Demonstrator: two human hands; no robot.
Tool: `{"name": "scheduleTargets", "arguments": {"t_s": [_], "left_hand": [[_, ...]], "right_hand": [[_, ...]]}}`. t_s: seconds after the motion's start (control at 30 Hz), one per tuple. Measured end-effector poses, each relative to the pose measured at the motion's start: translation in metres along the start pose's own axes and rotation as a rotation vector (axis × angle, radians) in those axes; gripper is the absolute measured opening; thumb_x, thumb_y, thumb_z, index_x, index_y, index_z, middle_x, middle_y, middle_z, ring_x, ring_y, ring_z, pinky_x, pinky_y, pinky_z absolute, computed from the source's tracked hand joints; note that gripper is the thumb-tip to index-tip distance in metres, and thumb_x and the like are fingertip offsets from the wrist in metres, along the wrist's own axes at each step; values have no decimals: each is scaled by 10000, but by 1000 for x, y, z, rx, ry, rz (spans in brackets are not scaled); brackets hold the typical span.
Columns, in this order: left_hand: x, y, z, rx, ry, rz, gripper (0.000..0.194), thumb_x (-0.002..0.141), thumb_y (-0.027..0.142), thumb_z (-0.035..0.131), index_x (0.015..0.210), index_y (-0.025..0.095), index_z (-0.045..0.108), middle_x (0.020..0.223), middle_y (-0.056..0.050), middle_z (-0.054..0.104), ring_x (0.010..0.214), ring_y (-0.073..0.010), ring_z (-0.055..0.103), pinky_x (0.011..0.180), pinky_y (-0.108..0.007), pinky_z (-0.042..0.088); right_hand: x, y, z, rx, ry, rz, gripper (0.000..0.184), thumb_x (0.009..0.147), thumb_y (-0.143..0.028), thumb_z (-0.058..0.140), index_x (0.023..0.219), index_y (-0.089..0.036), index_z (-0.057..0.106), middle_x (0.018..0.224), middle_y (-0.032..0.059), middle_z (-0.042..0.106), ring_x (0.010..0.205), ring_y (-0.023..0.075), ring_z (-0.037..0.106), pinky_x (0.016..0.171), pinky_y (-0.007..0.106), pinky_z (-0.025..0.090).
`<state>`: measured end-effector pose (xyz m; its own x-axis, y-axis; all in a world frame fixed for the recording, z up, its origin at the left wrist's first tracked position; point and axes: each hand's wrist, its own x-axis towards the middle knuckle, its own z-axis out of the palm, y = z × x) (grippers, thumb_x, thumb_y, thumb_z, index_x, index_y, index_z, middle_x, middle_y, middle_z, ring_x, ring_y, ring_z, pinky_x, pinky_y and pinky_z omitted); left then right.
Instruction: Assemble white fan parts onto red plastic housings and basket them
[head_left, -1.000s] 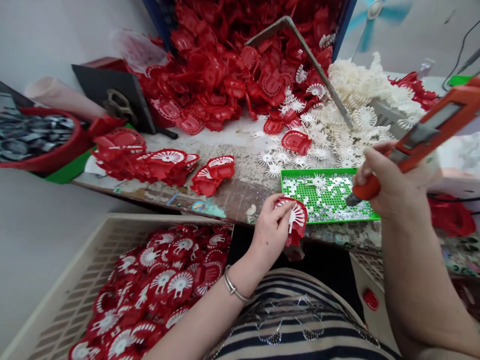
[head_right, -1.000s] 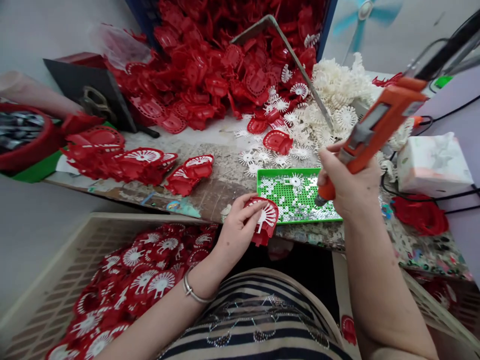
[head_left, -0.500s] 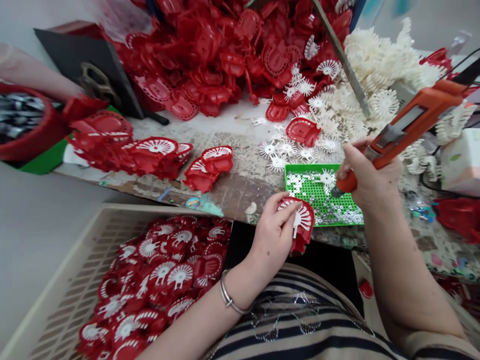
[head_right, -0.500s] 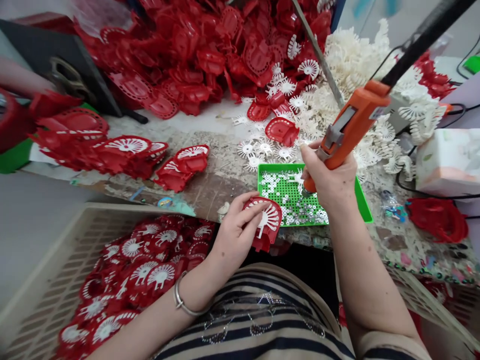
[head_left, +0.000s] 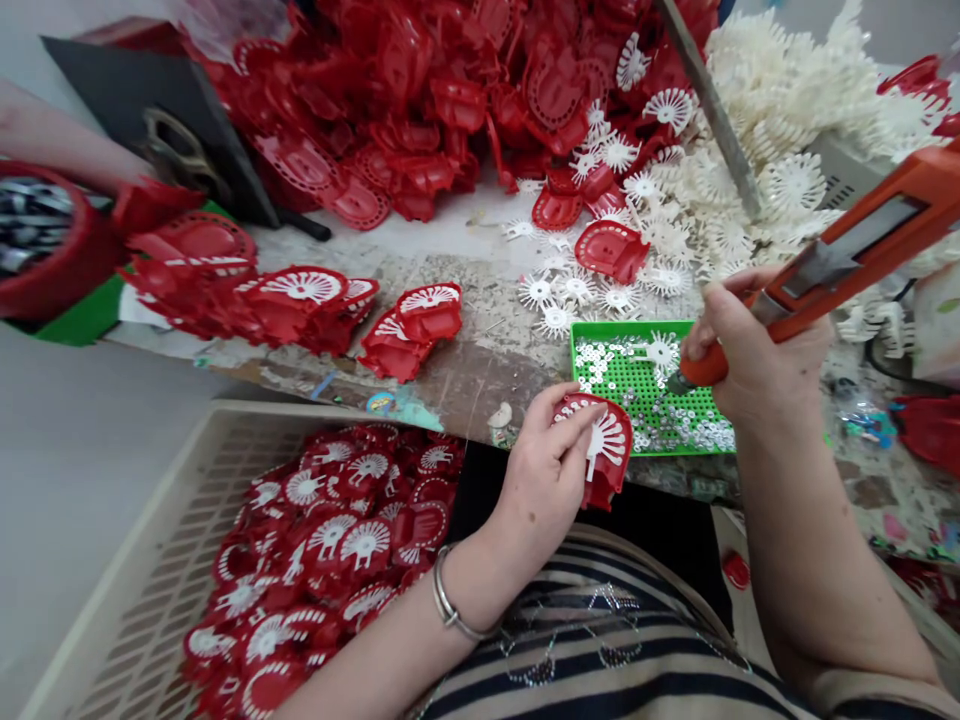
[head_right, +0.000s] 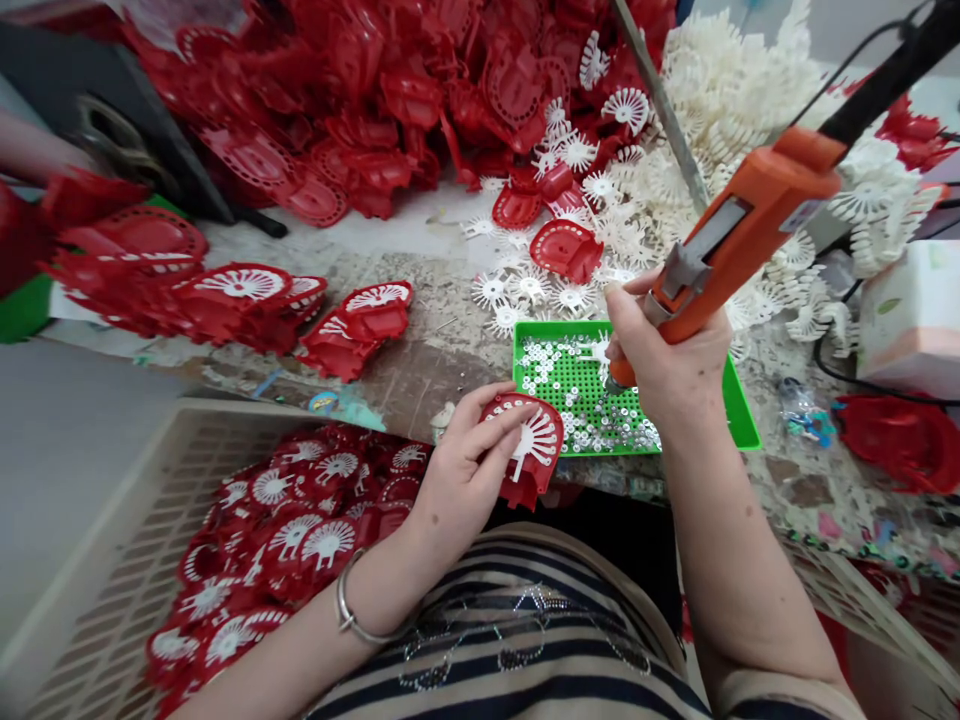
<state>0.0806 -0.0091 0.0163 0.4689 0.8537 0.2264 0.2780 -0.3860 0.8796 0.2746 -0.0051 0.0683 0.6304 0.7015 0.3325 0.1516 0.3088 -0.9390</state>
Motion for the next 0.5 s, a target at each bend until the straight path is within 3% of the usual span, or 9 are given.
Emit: {"name": "scheduleTargets", "arguments": {"t_s": [0.3, 0.5], "left_hand": [[-1, -2, -3, -53, -48, -19, 304, 917, 158, 491, 1122, 231, 704, 1299, -100, 564, 1239, -218, 541, 1078, -447, 451], [-2, -5, 3, -39, 11, 28, 254, 860, 200, 606, 1088, 186, 716, 1277, -134, 569, 1185, -234, 572, 1048, -465, 475]], "right_hand": [[2, 2, 0, 3, 18, 10, 169, 703, -234, 765, 760, -206, 608, 467, -74, 532, 385, 114, 495, 400, 267, 435], [5, 0, 0, 14, 31, 6, 209, 679, -244, 776, 744, -200, 583, 456, -69, 526, 366, 117, 489, 373, 262, 420]]}}
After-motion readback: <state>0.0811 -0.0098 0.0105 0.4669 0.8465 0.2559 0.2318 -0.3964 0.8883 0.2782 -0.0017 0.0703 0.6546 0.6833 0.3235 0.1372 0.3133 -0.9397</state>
